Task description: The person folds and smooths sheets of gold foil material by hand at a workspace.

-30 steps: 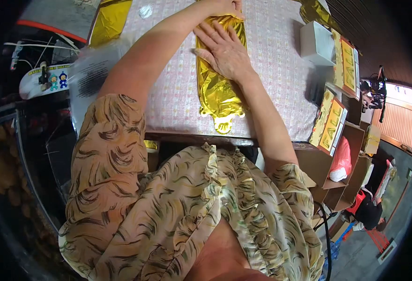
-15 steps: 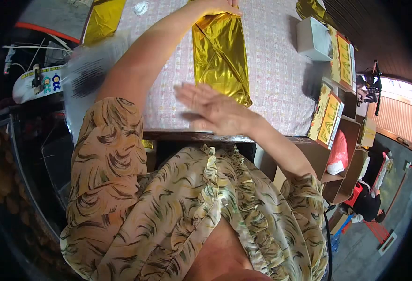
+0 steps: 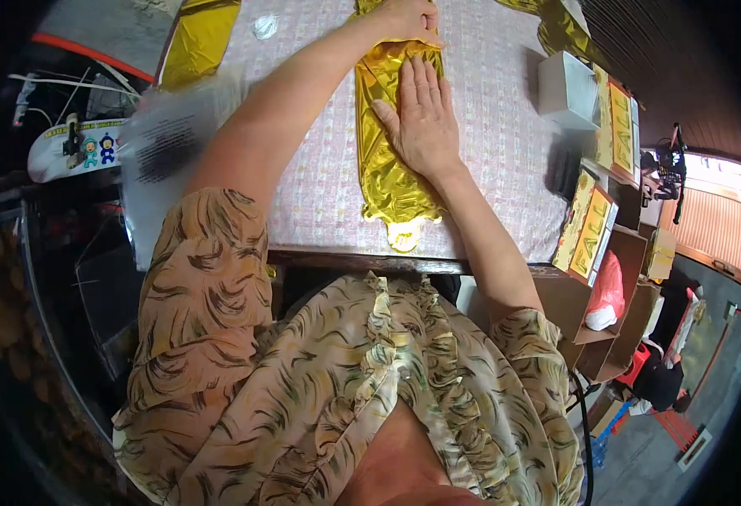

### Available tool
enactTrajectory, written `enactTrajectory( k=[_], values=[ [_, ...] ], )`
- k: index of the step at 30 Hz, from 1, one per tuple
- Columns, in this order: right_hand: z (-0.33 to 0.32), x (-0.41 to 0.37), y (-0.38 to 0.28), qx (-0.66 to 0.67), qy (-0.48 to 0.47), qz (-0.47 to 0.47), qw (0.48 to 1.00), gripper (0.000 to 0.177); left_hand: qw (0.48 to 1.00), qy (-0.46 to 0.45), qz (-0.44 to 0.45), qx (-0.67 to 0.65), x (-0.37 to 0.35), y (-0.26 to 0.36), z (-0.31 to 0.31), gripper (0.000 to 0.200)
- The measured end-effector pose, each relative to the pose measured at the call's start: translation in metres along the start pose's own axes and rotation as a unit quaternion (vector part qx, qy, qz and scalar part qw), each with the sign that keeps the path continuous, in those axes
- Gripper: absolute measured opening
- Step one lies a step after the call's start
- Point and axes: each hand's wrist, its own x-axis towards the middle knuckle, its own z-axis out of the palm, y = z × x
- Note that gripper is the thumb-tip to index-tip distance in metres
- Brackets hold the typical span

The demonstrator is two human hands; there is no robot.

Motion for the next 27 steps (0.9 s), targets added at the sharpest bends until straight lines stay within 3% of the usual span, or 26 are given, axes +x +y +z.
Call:
enactTrajectory(
  k=[3,5,6,8,10,11,12,14,15,18,20,22,27],
  values=[
    [-0.003,-0.002,-0.003,-0.006,0.005,0.007,1.0,0.083,0.996,-0.016,-0.014,0.085,-0.001,0.014,-0.013,0.029],
    [-0.004,0.0,-0.002,-0.004,0.009,0.004,1.0,0.083,0.994,-0.042,-0.006,-0.099,0.022,-0.024,-0.008,0.023],
    [-0.002,0.0,-0.001,-0.004,0.011,0.001,1.0,0.083,0.995,-0.04,-0.006,-0.094,0.023,-0.023,-0.019,0.023],
    [-0.001,-0.001,-0.001,0.0,0.016,0.0,1.0,0.083,0.978,0.048,-0.1,-0.175,0.021,-0.02,-0.051,0.026],
    [-0.002,-0.001,-0.002,-0.002,0.011,0.005,1.0,0.083,0.991,0.056,-0.038,0.112,0.005,-0.035,-0.085,0.035],
    [-0.002,-0.002,-0.002,0.001,0.014,0.007,1.0,0.083,0.978,0.031,-0.06,0.199,0.004,-0.069,-0.085,0.043],
    [-0.001,-0.001,-0.002,-0.002,0.011,0.009,1.0,0.084,0.977,0.03,-0.06,0.203,-0.009,-0.066,-0.083,0.043],
    [0.0,-0.002,-0.003,-0.001,0.01,0.01,1.0,0.085,0.929,0.059,-0.17,0.324,-0.035,-0.061,-0.08,0.033],
    [0.0,-0.001,-0.002,0.001,0.009,0.012,1.0,0.085,0.93,-0.05,-0.267,0.248,-0.033,-0.078,-0.087,0.065],
    [-0.002,-0.001,-0.002,0.004,0.005,0.013,1.0,0.086,0.936,0.012,-0.243,0.253,-0.038,-0.08,-0.075,0.081],
    [-0.002,0.0,-0.002,0.005,0.002,0.011,1.0,0.086,0.926,0.025,-0.257,0.274,-0.038,-0.077,-0.072,0.078],
    [-0.001,-0.001,-0.002,0.01,0.009,0.015,1.0,0.086,0.947,-0.019,-0.227,0.227,-0.038,-0.08,-0.072,0.079],
    [-0.002,0.001,-0.002,0.014,0.008,0.017,1.0,0.086,0.942,0.023,-0.24,0.232,-0.036,-0.084,-0.073,0.07]
  ],
)
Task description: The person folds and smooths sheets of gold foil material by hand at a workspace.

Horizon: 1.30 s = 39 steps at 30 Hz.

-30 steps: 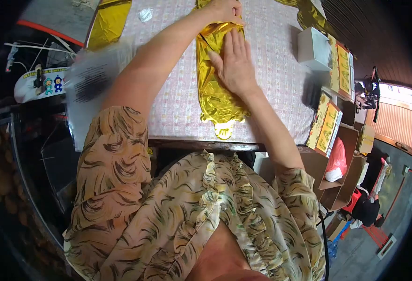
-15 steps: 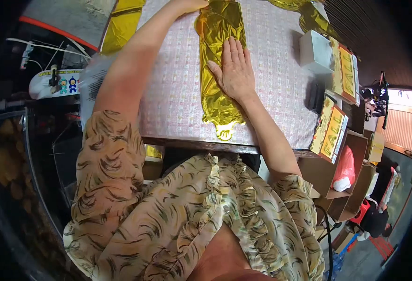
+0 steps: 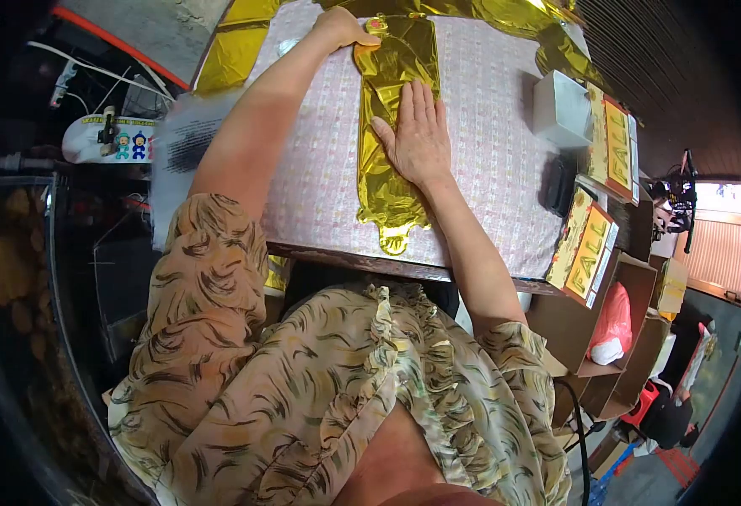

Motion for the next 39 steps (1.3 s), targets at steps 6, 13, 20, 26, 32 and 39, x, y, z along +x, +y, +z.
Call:
enactTrajectory(
  k=[6,13,20,26,32,39],
  values=[
    [-0.001,-0.001,0.0,0.02,-0.005,-0.001,1.0,0.086,0.946,-0.1,-0.091,-0.294,-0.005,0.005,-0.03,0.038],
    [-0.003,-0.001,0.001,0.051,0.018,-0.002,0.999,0.083,0.867,-0.185,-0.092,-0.454,-0.001,0.024,-0.035,0.024],
    [-0.008,0.001,0.002,0.1,0.019,0.011,0.995,0.074,0.861,-0.194,-0.078,-0.464,-0.008,0.029,-0.043,0.015],
    [-0.006,0.002,0.004,0.128,0.021,0.017,0.991,0.063,0.77,-0.225,-0.09,-0.59,-0.022,0.038,-0.05,0.011],
    [-0.009,0.002,0.004,0.139,0.025,0.012,0.99,0.063,0.75,-0.202,-0.031,-0.629,-0.011,0.025,-0.026,0.011],
    [-0.009,0.0,0.005,0.128,0.016,0.01,0.992,0.069,0.735,-0.209,-0.055,-0.643,-0.009,0.029,-0.022,0.019]
  ],
)
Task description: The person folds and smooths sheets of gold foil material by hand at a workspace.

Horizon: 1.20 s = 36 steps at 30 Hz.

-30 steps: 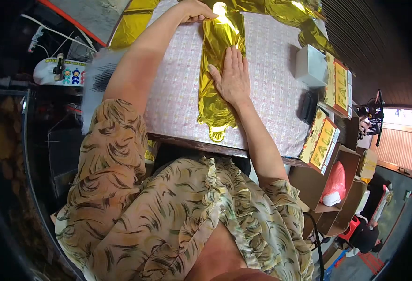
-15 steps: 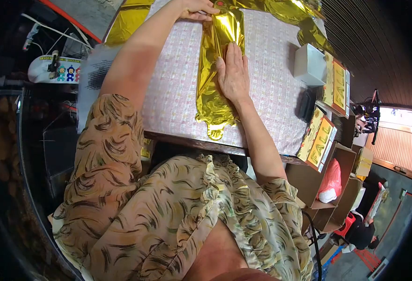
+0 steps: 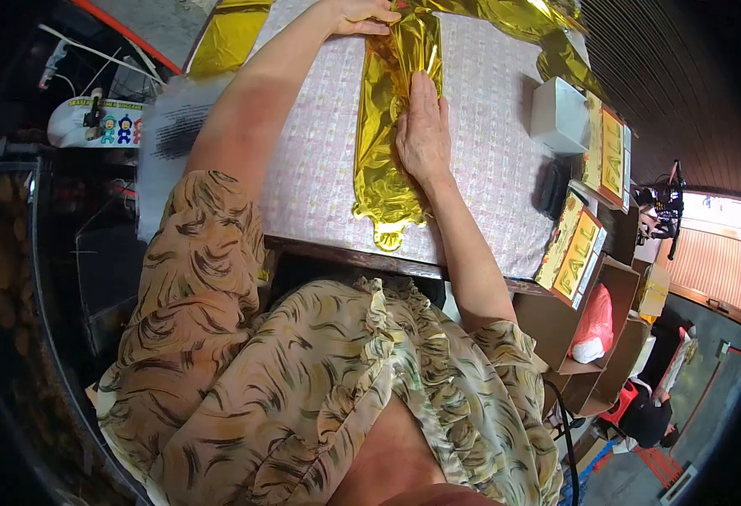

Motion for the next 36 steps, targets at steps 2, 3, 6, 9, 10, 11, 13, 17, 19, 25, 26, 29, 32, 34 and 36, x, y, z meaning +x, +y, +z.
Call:
enactTrajectory(
  k=[2,3,6,9,10,11,13,17,19,25,26,29,32,34,36],
  values=[
    [0.0,-0.001,-0.001,0.007,0.005,-0.002,1.0,0.068,1.0,-0.002,0.01,-0.009,-0.003,-0.003,0.0,0.021],
    [0.0,-0.001,0.0,0.0,0.001,-0.005,1.0,0.068,1.0,-0.004,0.02,-0.017,-0.005,-0.004,0.0,0.024],
    [0.002,-0.001,0.0,-0.028,-0.007,-0.014,0.999,0.066,0.999,0.029,0.036,0.0,-0.007,-0.009,0.005,0.025],
    [0.004,-0.001,-0.001,-0.072,-0.018,-0.025,0.997,0.064,0.997,0.048,0.028,0.047,-0.003,-0.014,0.006,0.03],
    [0.004,-0.001,-0.002,-0.094,-0.022,-0.029,0.995,0.064,0.997,0.048,0.027,0.045,-0.001,-0.017,0.005,0.03],
    [0.005,-0.001,-0.001,-0.094,-0.023,-0.029,0.995,0.064,0.998,0.046,0.034,0.038,0.001,-0.018,0.004,0.028],
    [0.009,-0.001,0.0,-0.124,-0.009,-0.037,0.992,0.059,0.998,0.044,0.041,0.03,0.004,-0.019,0.002,0.026],
    [0.01,-0.001,0.0,-0.139,-0.016,-0.035,0.99,0.06,0.995,0.049,0.044,0.078,0.0,-0.015,0.012,0.017],
    [0.01,-0.001,0.0,-0.131,-0.013,-0.036,0.991,0.061,0.996,0.034,0.06,0.058,-0.001,-0.019,0.011,0.015],
    [0.01,-0.001,-0.002,-0.153,-0.018,-0.037,0.987,0.059,0.914,0.1,0.253,0.301,0.005,-0.037,0.016,0.021],
    [0.01,-0.002,-0.002,-0.152,-0.019,-0.037,0.987,0.059,0.869,0.134,0.324,0.349,-0.001,-0.038,0.018,0.029],
    [0.011,-0.002,-0.001,-0.155,-0.017,-0.034,0.987,0.058,0.862,0.164,0.388,0.283,-0.001,-0.042,0.024,0.043],
    [0.011,-0.002,-0.001,-0.159,-0.019,-0.034,0.986,0.057,0.932,0.066,0.353,0.042,-0.009,-0.026,0.037,0.039],
    [0.012,-0.002,-0.002,-0.163,-0.021,-0.031,0.986,0.057,0.665,0.08,0.55,0.499,-0.016,-0.026,0.062,0.028],
    [0.011,-0.002,-0.002,-0.163,-0.024,-0.03,0.986,0.057,0.704,0.038,0.499,0.504,-0.014,-0.036,0.08,0.03]
  ],
)
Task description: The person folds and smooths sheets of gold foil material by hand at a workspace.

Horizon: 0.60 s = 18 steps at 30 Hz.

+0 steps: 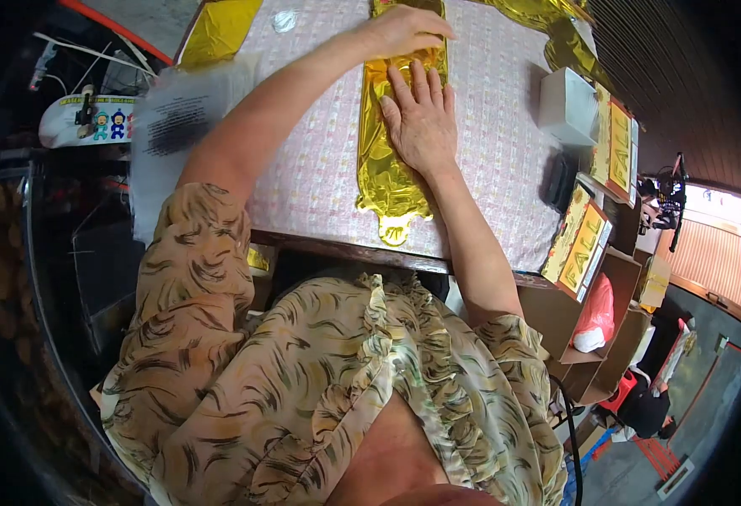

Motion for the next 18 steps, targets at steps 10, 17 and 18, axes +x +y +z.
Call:
enactTrajectory(
  k=[10,17,18],
  values=[
    [-0.004,-0.001,-0.002,-0.026,0.009,-0.02,0.999,0.059,0.979,-0.1,-0.141,-0.106,-0.006,-0.006,0.023,0.034],
    [-0.013,-0.003,-0.001,0.02,-0.032,-0.108,0.993,0.055,0.986,-0.05,-0.101,-0.125,-0.004,-0.007,0.022,0.024],
    [-0.014,-0.003,0.0,0.016,-0.042,-0.134,0.99,0.055,0.989,-0.04,-0.081,-0.116,-0.004,-0.007,0.024,0.025]
  ],
)
